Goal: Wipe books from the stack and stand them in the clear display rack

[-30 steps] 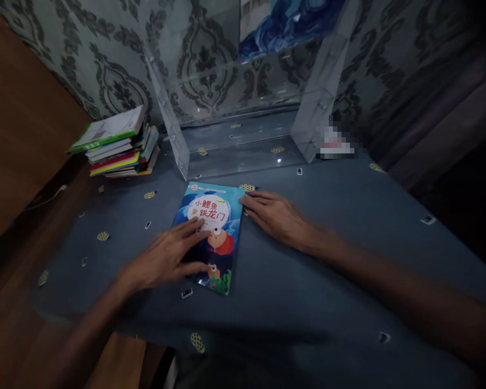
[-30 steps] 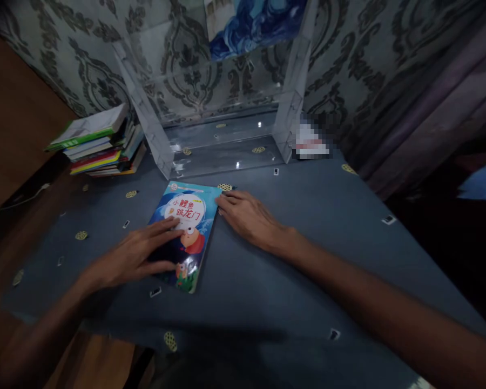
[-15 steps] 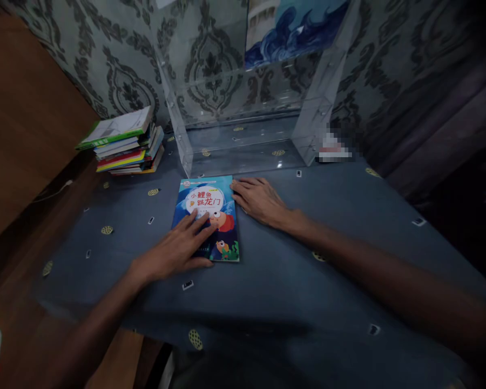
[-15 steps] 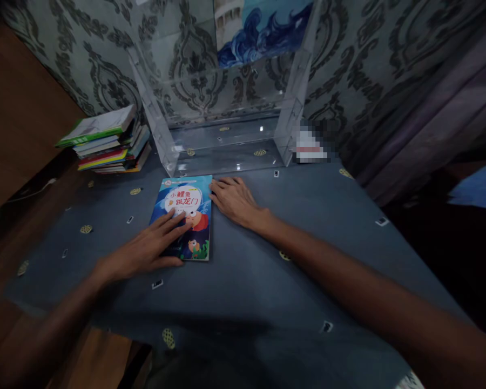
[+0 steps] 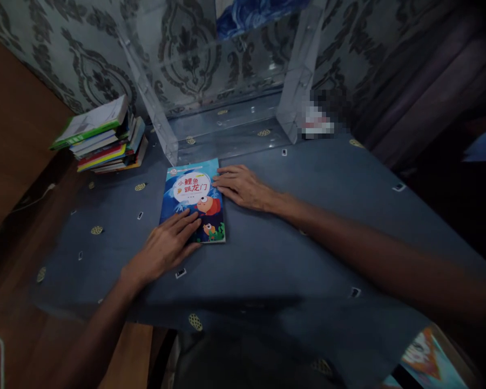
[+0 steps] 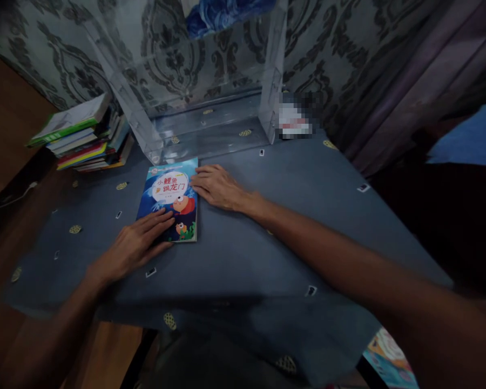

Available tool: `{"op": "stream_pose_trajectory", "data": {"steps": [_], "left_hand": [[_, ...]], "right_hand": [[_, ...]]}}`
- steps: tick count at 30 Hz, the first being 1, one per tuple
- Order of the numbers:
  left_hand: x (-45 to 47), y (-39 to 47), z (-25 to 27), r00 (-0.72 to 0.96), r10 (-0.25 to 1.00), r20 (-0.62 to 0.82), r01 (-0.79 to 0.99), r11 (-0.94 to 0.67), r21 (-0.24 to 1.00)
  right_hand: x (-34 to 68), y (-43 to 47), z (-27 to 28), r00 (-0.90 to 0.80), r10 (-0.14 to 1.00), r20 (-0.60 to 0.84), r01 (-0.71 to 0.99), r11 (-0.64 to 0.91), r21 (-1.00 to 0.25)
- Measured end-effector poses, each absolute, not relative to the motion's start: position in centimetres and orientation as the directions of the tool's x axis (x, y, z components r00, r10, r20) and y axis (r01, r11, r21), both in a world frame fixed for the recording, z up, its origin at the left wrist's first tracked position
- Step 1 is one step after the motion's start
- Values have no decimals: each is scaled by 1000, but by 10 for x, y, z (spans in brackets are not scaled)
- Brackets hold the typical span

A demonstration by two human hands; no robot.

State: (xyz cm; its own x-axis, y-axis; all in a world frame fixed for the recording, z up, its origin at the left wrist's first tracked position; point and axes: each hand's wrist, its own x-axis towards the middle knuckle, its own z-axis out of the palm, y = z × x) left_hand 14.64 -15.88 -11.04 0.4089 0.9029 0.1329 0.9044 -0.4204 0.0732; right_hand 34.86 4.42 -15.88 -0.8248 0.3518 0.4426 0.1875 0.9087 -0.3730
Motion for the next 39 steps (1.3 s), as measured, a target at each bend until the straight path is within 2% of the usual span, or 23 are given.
{"op": "stream_pose_trajectory", "data": {"steps": [3,6,11,17,26,28,31,33,37,39], "left_hand": [[146,-161,-113,413,889,196,895,-437,95],[145,-161,-111,422,887,187,887,-446,117],[146,-161,-104,414,899,146,895,-431,115],[148,-161,-105,401,909,115,900,-414,138],[148,-159,-106,346,928,137,915,-366,168],[139,-151,-108,235,956,178,940,-270,209],[122,-132,-116,-98,966,239,967,36,251],[111,-120,-124,-228,949,217,934,151,324],[98,-105,-134,-305,928,213,796,125,593],[95,-101,-136,-389,901,192,637,112,763]], "right_hand": [[350,40,-157,-812,316,490,75,890,-450],[351,34,-152,-805,308,507,-2,853,-522],[350,26,-143,-818,315,481,-25,816,-577],[350,15,-139,-877,291,383,40,837,-546],[351,-10,-143,-955,277,106,202,869,-452],[350,-10,-140,-956,280,86,213,866,-453],[350,-10,-134,-952,305,39,254,852,-458],[351,-9,-131,-941,338,-13,306,832,-462],[352,-9,-128,-928,368,-56,347,801,-488],[352,-9,-127,-932,358,-59,338,798,-499]]}}
